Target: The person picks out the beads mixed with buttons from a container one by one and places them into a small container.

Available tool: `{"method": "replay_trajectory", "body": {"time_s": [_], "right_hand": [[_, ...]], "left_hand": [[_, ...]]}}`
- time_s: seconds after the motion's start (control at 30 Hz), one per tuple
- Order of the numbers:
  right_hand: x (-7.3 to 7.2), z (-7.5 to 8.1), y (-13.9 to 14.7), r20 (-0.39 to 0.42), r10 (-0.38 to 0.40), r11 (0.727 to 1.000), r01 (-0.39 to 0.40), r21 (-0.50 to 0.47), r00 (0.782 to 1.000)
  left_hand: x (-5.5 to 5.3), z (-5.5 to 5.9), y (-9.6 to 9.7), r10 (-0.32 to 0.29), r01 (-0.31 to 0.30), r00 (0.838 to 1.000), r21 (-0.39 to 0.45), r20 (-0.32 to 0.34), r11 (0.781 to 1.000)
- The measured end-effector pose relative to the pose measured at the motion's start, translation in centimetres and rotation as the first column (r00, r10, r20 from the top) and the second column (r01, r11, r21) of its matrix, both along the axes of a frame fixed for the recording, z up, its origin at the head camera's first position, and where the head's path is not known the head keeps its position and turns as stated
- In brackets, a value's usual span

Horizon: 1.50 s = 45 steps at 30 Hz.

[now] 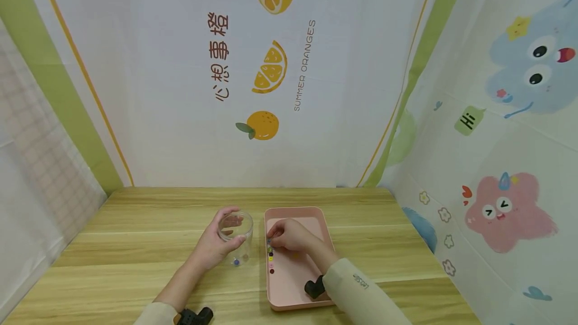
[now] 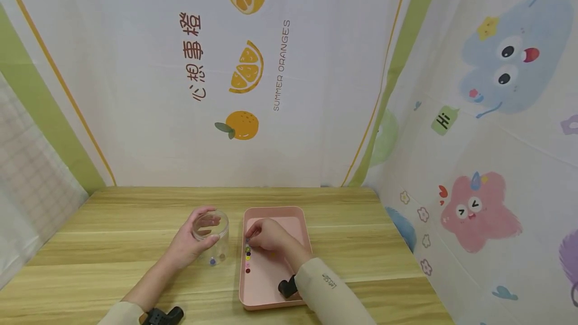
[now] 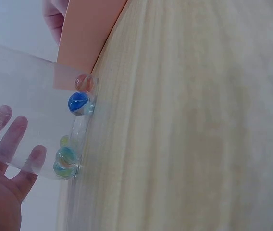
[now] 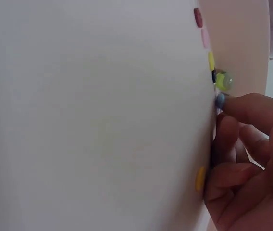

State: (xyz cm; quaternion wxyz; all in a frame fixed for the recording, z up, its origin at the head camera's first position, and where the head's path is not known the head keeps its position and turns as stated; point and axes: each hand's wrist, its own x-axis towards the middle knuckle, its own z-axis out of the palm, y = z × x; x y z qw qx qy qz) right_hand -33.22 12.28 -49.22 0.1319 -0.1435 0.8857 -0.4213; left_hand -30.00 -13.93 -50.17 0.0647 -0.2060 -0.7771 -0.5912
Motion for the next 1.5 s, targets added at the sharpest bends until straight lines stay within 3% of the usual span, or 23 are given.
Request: {"method": "replay_trajectory", "body": {"time_s": [0.63,0.97,1.27,1.5], "right_hand": [[-0.7,-1.6,0.9,0.075,0.002,0.992,0.007,-0.126,0.997],[-1.2,-1.9,1.3,0.13,0.033,0.967,0.001,-0.255,0.991],[-1.0,-1.9,1.5,0.147,-0.021,0.964,0.059,-0.259,0.989],[-1.0,-2.0,1.7,0.134,-0.024,0.964,0.058,-0.259,0.991]], "left_hand": [[-0.1,-0.4,0.1,-0.007,0.008,0.999,0.019,-0.035,1.0],[-0.1,-0.3,0.1,-0.001,0.001,0.999,0.011,-0.043,1.0],[0.1,-0.4,0.0,0.003,-0.003,0.999,-0.006,-0.033,1.0],[0.1,-0.5,0.0,0.006,-0.006,0.999,-0.002,-0.04,1.0]]}}
